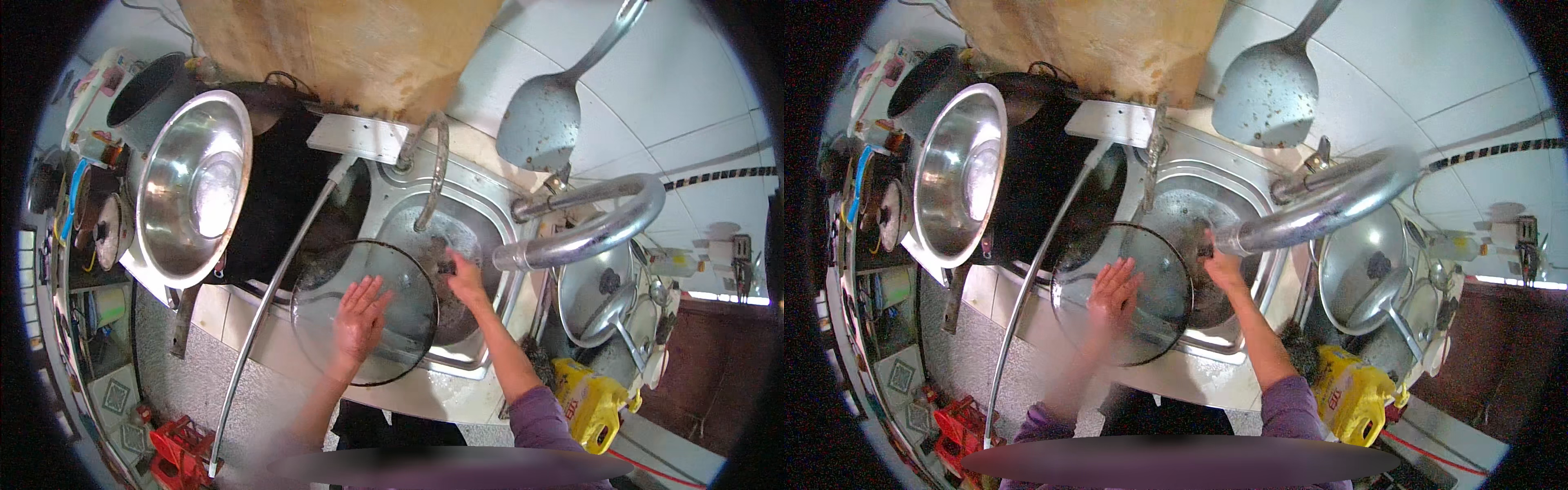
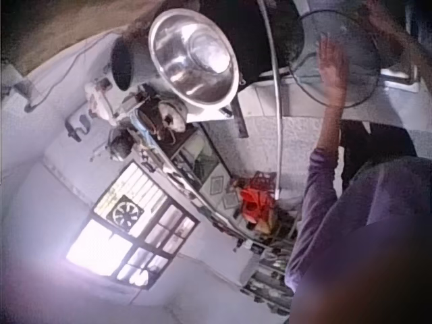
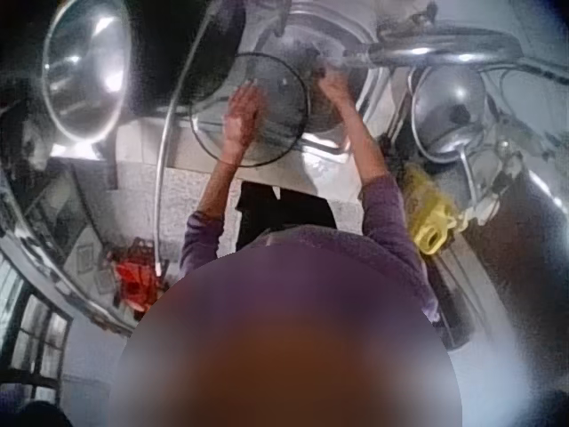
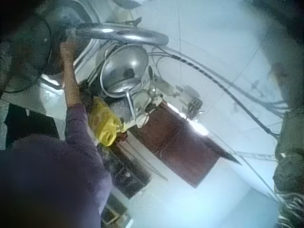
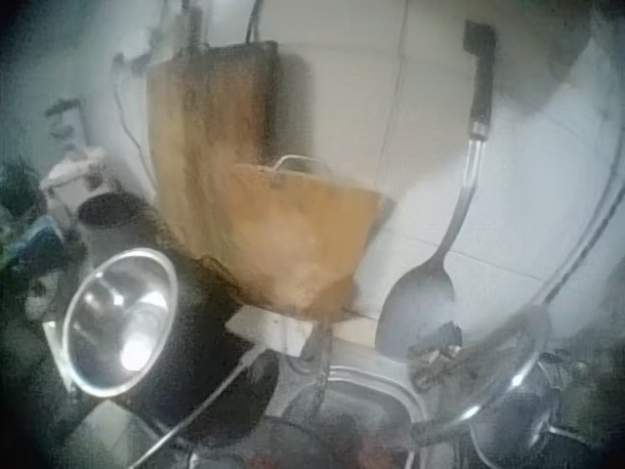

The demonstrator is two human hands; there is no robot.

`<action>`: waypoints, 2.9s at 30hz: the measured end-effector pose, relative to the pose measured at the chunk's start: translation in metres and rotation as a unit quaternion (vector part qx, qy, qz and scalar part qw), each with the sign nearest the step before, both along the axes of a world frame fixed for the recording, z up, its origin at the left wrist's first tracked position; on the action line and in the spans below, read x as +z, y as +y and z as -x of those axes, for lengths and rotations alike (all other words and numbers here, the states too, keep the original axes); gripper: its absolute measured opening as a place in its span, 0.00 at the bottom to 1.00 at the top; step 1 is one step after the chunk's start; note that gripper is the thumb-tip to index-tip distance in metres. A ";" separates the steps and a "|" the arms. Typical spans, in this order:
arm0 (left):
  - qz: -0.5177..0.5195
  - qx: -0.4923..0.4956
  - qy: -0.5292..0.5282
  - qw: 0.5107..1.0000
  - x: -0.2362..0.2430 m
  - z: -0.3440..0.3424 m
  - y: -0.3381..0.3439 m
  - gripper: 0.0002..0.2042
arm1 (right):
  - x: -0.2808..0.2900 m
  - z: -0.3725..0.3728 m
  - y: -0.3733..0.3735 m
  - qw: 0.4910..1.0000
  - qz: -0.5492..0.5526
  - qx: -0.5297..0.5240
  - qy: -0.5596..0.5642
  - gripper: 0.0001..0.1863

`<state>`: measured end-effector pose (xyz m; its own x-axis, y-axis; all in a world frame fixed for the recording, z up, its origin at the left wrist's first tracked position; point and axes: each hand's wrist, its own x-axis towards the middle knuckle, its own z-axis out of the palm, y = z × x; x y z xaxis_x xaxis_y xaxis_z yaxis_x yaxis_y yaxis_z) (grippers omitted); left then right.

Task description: The person scrubs a glass pot lid with a steel wool pad under running water in a kitchen sink, rinses it, and sets it aside. The person then picks up a metal pot and begins scrubbing it with the same pad.

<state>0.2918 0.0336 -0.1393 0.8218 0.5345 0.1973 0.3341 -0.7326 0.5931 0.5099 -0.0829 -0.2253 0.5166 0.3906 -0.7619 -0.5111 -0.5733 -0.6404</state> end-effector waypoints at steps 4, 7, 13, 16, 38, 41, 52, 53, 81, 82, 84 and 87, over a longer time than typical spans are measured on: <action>0.011 0.005 -0.010 1.000 0.009 0.000 0.000 0.18 | 0.089 0.027 -0.030 0.987 -0.120 0.069 -0.084 0.17; 0.016 -0.004 -0.013 1.000 0.007 -0.003 -0.001 0.18 | 0.088 0.059 -0.040 0.963 -0.156 0.100 -0.195 0.13; 0.041 -0.016 -0.007 0.999 0.020 -0.002 0.004 0.18 | 0.071 0.040 0.029 0.915 -0.114 0.216 -0.322 0.12; 0.030 -0.021 -0.016 0.999 0.016 -0.006 0.003 0.18 | 0.060 0.031 0.063 0.912 -0.124 0.217 -0.324 0.12; 0.037 0.016 0.010 0.999 0.021 0.014 -0.021 0.18 | 0.063 0.089 0.001 0.907 -0.047 0.034 -0.417 0.14; 0.029 0.084 0.034 0.995 0.021 0.017 -0.025 0.18 | 0.062 0.119 -0.026 0.892 -0.022 0.048 -0.449 0.18; -0.003 0.040 0.016 0.999 0.018 0.022 -0.013 0.14 | 0.071 0.067 0.079 0.832 -0.094 0.347 -0.422 0.19; -0.003 0.049 0.005 0.999 0.013 0.024 -0.014 0.13 | 0.067 0.068 0.068 0.822 -0.111 0.348 -0.437 0.19; 0.030 -0.042 -0.003 0.999 0.009 0.007 -0.026 0.16 | 0.088 0.015 -0.023 0.988 -0.093 0.090 -0.089 0.22; 0.035 -0.053 -0.004 0.998 0.010 0.004 -0.026 0.16 | 0.090 0.016 -0.026 0.965 -0.132 0.156 -0.164 0.21; 0.041 -0.075 0.000 0.996 0.013 0.002 -0.022 0.16 | 0.085 0.024 -0.026 0.886 -0.210 0.281 -0.303 0.17; 0.047 -0.079 -0.003 0.996 0.014 0.003 -0.021 0.16 | 0.076 0.027 0.005 0.871 -0.229 0.333 -0.279 0.14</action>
<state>0.2885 0.0122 -0.1256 0.8962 0.4147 0.1575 0.2154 -0.7171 0.6629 0.4824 -0.0775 -0.1495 0.2997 0.9421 -0.1502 0.3009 -0.2428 -0.9222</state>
